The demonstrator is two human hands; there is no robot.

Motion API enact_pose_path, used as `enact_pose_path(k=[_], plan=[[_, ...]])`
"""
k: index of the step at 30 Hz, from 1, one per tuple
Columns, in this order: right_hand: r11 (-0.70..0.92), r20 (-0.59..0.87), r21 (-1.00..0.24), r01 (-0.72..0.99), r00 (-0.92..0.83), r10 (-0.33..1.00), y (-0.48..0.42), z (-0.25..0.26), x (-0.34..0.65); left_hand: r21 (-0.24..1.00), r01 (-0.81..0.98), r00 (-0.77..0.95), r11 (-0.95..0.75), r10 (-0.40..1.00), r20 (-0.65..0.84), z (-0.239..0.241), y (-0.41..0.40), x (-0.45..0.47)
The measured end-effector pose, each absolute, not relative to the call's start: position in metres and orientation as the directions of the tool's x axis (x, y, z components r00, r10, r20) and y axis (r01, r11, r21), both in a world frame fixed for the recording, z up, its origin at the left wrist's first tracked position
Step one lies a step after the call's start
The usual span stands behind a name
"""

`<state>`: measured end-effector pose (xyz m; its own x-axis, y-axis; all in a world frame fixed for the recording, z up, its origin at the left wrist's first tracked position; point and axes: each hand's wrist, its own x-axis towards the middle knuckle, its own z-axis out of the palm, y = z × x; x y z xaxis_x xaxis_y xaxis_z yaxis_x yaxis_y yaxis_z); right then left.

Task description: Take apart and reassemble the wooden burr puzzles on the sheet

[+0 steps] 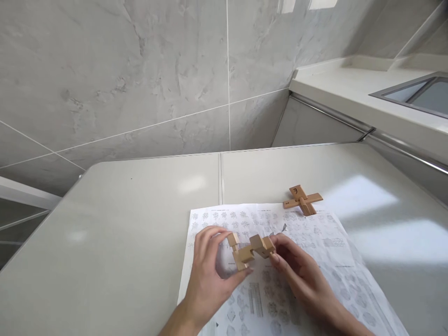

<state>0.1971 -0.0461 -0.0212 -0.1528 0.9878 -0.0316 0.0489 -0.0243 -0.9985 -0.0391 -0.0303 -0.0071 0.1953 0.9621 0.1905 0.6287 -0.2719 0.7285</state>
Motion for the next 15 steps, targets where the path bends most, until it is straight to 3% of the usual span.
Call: enact_pose_path(k=[8, 15], plan=[[-0.149, -0.144, -0.989, -0.028, -0.118, 0.982, -0.042, -0.027, 0.198, 0.594, 0.776, 0.093, -0.214, 0.969, 0.229, -0.014, -0.006, -0.065], [-0.174, -0.165, -0.983, -0.057, -0.127, 0.978, -0.042, -0.025, 0.197, 0.56, 0.814, 0.055, -0.156, 0.979, 0.194, -0.016, 0.007, -0.083]])
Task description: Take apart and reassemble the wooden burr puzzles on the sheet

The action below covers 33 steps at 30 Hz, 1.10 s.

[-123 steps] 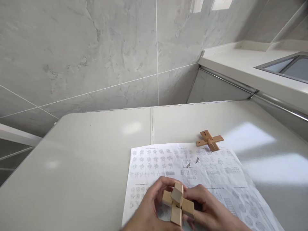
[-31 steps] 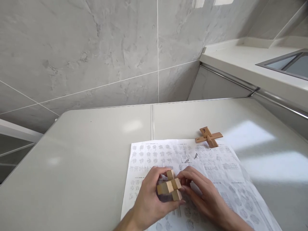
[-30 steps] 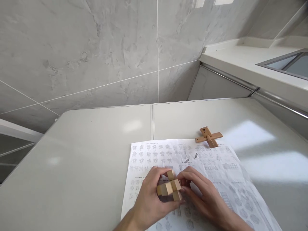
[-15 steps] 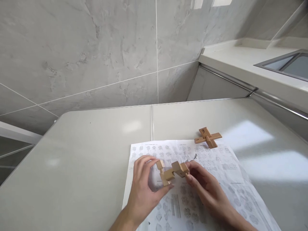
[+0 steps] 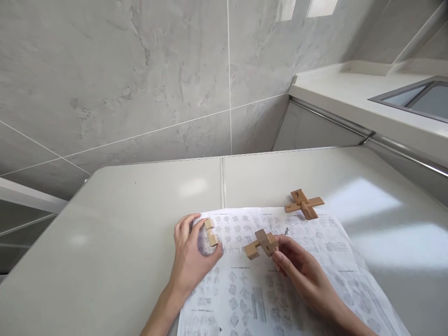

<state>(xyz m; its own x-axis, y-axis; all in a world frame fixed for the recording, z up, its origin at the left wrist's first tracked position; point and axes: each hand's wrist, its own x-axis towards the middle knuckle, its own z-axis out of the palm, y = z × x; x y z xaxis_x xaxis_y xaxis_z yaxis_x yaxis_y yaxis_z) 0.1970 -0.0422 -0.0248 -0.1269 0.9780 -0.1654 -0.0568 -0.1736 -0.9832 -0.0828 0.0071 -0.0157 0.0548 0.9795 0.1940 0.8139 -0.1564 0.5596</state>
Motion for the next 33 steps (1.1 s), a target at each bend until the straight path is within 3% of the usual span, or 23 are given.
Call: enact_pose_path(k=[5, 8, 11, 14, 18, 24, 33], plan=[[-0.185, -0.173, -0.98, -0.073, -0.148, 0.974, -0.041, -0.025, 0.198, 0.543, 0.827, 0.044, -0.147, 0.979, 0.197, -0.013, 0.008, -0.084], [-0.196, -0.181, -0.978, -0.074, -0.168, 0.969, -0.041, -0.026, 0.198, 0.547, 0.806, 0.072, -0.226, 0.955, 0.287, -0.007, 0.001, -0.076], [-0.198, -0.181, -0.977, -0.073, -0.191, 0.965, -0.041, -0.027, 0.199, 0.536, 0.732, 0.212, -0.42, 0.888, 0.407, 0.0, -0.008, -0.066], [-0.181, -0.164, -0.982, -0.06, -0.215, 0.963, -0.043, -0.027, 0.199, 0.583, 0.615, 0.373, -0.53, 0.848, 0.378, 0.006, -0.017, -0.056], [-0.152, -0.143, -0.988, -0.018, -0.245, 0.959, -0.047, -0.024, 0.195, 0.723, 0.485, 0.44, -0.493, 0.852, 0.285, 0.009, -0.026, -0.046], [-0.1, -0.1, -0.995, 0.015, -0.282, 0.954, -0.049, -0.022, 0.192, 0.827, 0.422, 0.425, -0.37, 0.887, 0.18, 0.009, -0.031, -0.041], [-0.082, -0.096, -0.995, 0.055, -0.33, 0.939, -0.047, -0.018, 0.194, 0.865, 0.406, 0.417, -0.296, 0.902, 0.113, 0.005, -0.03, -0.04]])
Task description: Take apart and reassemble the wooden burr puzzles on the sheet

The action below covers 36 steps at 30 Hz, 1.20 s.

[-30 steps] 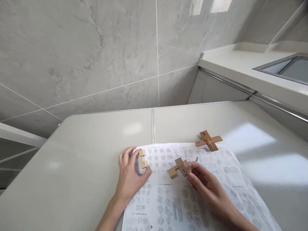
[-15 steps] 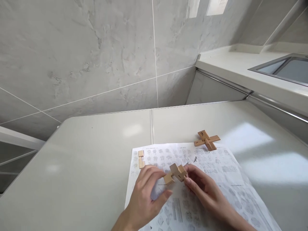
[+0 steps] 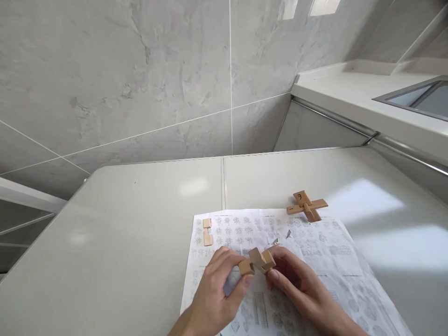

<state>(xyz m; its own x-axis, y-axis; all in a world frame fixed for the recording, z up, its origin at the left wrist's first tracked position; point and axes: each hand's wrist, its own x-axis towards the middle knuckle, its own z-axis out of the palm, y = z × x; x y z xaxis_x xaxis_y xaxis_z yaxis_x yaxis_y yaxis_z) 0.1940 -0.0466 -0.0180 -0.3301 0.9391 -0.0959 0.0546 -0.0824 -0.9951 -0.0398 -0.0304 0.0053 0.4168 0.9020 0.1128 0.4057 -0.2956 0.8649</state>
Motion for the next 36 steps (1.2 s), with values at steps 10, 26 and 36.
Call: enact_pose_path(k=[10, 26, 36], plan=[[-0.118, -0.123, -0.992, 0.037, -0.371, 0.92, -0.046, -0.016, 0.194, 0.876, 0.404, 0.419, -0.265, 0.904, 0.08, 0.003, -0.029, -0.04], [0.099, 0.045, -0.975, 0.199, -0.261, 0.964, -0.054, -0.032, 0.188, 0.811, 0.459, 0.406, -0.364, 0.897, 0.173, 0.003, -0.03, -0.036], [0.082, 0.036, -0.978, 0.191, -0.231, 0.972, -0.053, -0.023, 0.188, 0.476, 0.688, 0.39, -0.548, 0.832, 0.395, -0.006, -0.028, -0.041]])
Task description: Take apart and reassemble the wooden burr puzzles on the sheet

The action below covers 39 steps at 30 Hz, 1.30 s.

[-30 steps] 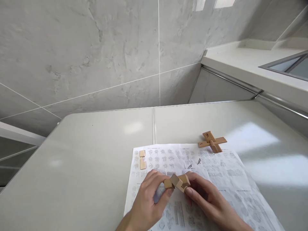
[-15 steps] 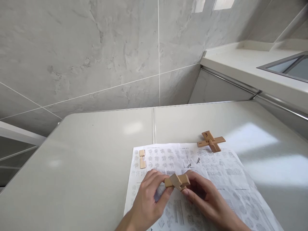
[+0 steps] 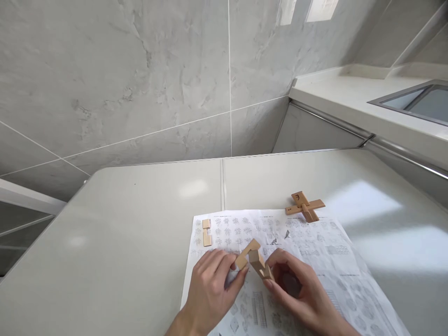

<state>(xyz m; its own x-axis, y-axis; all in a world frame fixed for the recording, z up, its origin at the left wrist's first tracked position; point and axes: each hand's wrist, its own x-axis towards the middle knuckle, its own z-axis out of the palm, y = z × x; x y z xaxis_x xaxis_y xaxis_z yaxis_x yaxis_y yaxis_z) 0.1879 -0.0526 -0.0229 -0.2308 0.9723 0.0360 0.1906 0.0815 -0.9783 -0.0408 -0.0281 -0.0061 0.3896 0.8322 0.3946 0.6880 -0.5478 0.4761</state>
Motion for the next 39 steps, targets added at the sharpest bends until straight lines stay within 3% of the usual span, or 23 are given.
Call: enact_pose_path(k=[5, 11, 16, 30, 39], plan=[[0.122, 0.106, -0.949, 0.291, -0.073, 0.992, -0.049, -0.024, 0.19, 0.297, 0.758, 0.421, -0.581, 0.783, 0.458, -0.008, -0.028, -0.039], [0.282, 0.25, -0.82, 0.499, -0.132, 0.959, -0.047, -0.024, 0.192, 0.255, 0.764, 0.454, -0.593, 0.775, 0.44, -0.011, -0.03, -0.037], [0.318, 0.274, -0.759, 0.569, -0.164, 0.948, -0.045, -0.027, 0.19, 0.236, 0.742, 0.508, -0.628, 0.756, 0.412, -0.013, -0.031, -0.038], [0.463, 0.324, -0.652, 0.6, -0.331, 0.886, -0.046, -0.035, 0.188, 0.454, 0.654, 0.483, -0.606, 0.795, 0.366, -0.01, -0.029, -0.042], [0.508, 0.295, -0.656, 0.559, -0.43, 0.854, -0.047, -0.038, 0.188, 0.451, 0.65, 0.531, -0.612, 0.79, 0.307, -0.012, -0.025, -0.045]])
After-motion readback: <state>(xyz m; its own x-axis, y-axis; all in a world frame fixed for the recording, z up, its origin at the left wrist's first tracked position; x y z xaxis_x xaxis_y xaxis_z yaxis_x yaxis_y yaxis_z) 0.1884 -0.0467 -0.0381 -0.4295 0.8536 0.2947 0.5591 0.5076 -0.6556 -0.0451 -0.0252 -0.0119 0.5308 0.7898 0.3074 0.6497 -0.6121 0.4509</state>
